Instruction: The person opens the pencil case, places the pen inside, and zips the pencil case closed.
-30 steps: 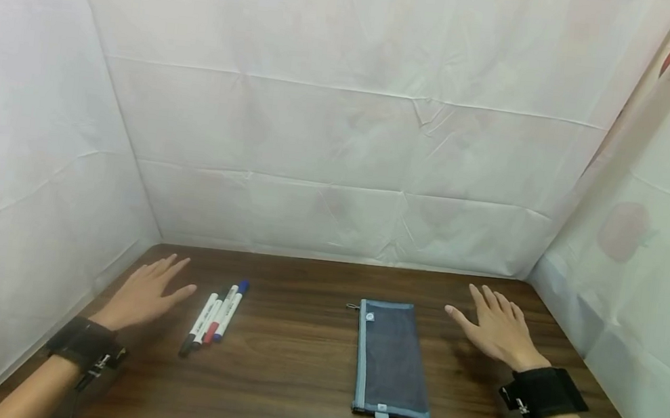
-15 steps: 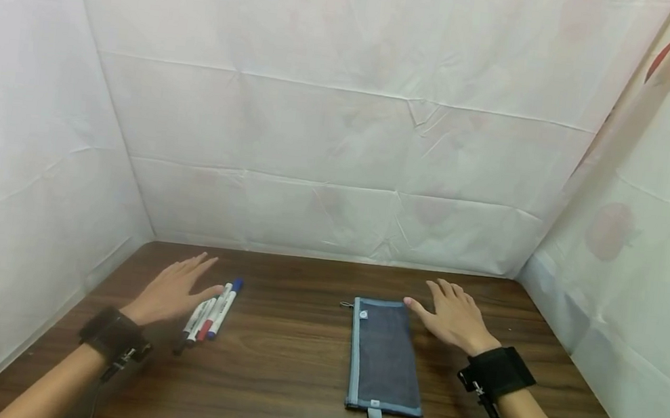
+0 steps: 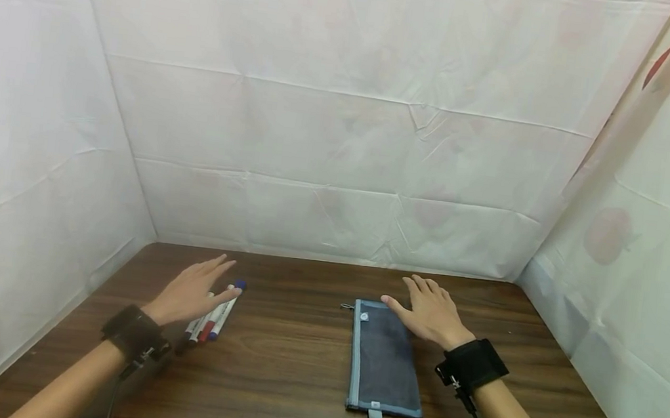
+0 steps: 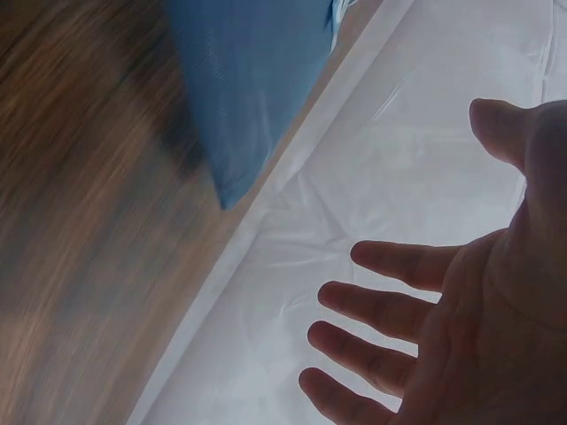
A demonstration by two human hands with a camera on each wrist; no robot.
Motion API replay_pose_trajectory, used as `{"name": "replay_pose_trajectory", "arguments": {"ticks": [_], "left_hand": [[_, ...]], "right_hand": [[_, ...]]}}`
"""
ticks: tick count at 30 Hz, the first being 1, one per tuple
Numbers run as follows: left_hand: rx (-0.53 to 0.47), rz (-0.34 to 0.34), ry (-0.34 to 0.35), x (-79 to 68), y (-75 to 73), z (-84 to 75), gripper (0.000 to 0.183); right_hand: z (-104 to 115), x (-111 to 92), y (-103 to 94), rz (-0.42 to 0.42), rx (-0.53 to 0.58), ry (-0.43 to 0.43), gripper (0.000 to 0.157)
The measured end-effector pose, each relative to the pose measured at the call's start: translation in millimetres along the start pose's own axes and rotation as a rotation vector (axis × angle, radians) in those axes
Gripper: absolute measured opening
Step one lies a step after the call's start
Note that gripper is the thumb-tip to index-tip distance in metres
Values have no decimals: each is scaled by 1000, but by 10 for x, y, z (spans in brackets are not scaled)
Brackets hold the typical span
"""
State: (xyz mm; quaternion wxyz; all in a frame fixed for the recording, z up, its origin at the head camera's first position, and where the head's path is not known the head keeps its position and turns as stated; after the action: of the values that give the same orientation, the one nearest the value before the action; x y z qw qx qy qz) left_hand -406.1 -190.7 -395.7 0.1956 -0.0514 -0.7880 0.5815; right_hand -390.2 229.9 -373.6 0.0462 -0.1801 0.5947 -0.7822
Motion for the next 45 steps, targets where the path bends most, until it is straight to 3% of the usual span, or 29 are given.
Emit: {"name": "replay_pose_trajectory", "arguments": {"ticks": [17, 26, 33, 40, 45], "left_hand": [[5, -8, -6, 81, 50, -252, 80], [30, -96, 8, 87, -51, -386, 77], [31, -160, -13, 97, -83, -404, 67], [49, -97, -53, 74, 5, -394, 54], [-17, -41, -111, 27, 47, -353, 45]], "right_hand": [[346, 124, 91, -14, -19, -49, 78], [519, 170, 106, -19, -77, -70, 56], [625, 184, 179, 1, -104, -75, 51], [668, 145, 286, 36, -87, -65, 49], [763, 88, 352, 42, -71, -107, 45]]}}
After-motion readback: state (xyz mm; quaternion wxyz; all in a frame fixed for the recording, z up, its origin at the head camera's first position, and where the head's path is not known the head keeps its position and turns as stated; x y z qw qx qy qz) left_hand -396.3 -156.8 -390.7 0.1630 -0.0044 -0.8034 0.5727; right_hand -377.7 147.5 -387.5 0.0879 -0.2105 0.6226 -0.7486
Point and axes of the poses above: each hand's wrist, its own x-axis towards the middle knuckle, its own y-axis out of the palm, z = x × y, the point moved 10 cm from there along x, towards the middle knuckle, and after that the axes turned 1 degree about -y, right-handed, at the moved point
